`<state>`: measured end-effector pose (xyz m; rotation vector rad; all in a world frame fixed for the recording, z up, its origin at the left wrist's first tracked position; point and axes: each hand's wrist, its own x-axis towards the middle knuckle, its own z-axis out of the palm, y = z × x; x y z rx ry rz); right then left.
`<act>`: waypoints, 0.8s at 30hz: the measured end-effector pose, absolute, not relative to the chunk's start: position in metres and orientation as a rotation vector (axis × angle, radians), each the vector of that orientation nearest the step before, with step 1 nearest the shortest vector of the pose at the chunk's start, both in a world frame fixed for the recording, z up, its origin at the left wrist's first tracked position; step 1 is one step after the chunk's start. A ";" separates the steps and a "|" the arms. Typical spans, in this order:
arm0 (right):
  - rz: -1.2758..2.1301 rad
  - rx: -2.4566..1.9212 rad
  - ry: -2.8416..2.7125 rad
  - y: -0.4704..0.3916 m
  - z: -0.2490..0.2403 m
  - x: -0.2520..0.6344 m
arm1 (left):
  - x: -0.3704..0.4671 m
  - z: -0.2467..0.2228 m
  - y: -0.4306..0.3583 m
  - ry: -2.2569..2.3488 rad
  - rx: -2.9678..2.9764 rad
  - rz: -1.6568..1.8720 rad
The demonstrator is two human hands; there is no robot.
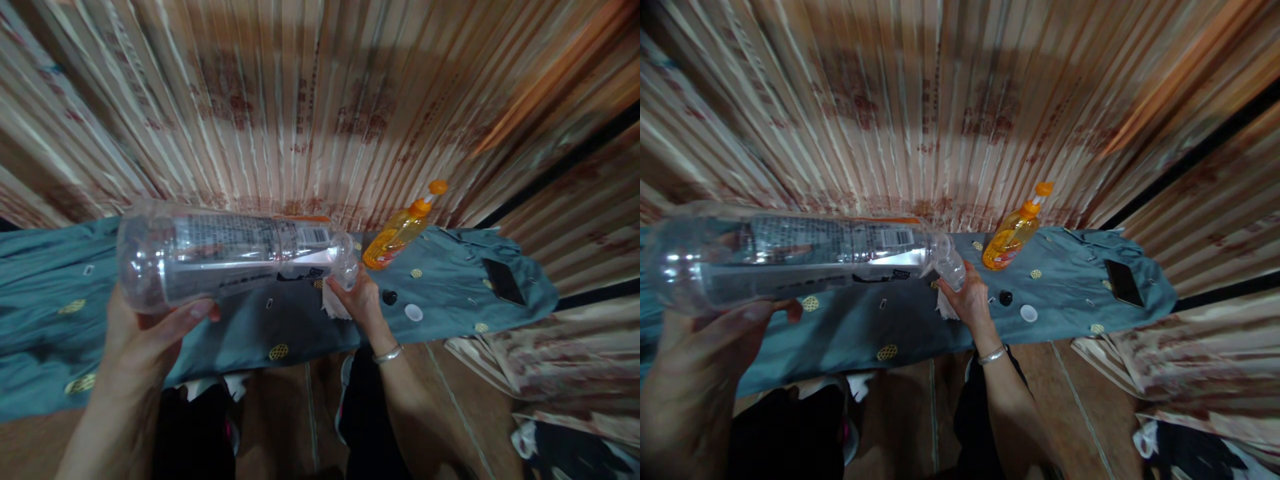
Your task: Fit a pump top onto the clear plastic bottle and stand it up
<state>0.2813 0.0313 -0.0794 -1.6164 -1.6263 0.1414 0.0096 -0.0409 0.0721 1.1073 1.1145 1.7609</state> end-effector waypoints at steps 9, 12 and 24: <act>0.160 -1.664 -1.631 0.030 -0.076 0.280 | 0.008 0.070 -0.039 1.112 1.114 1.757; 0.175 -1.671 -1.625 0.030 -0.074 0.280 | 0.007 0.068 -0.037 1.101 1.119 1.761; 0.197 -1.680 -1.629 0.030 -0.073 0.281 | 0.006 0.070 -0.034 1.094 1.129 1.785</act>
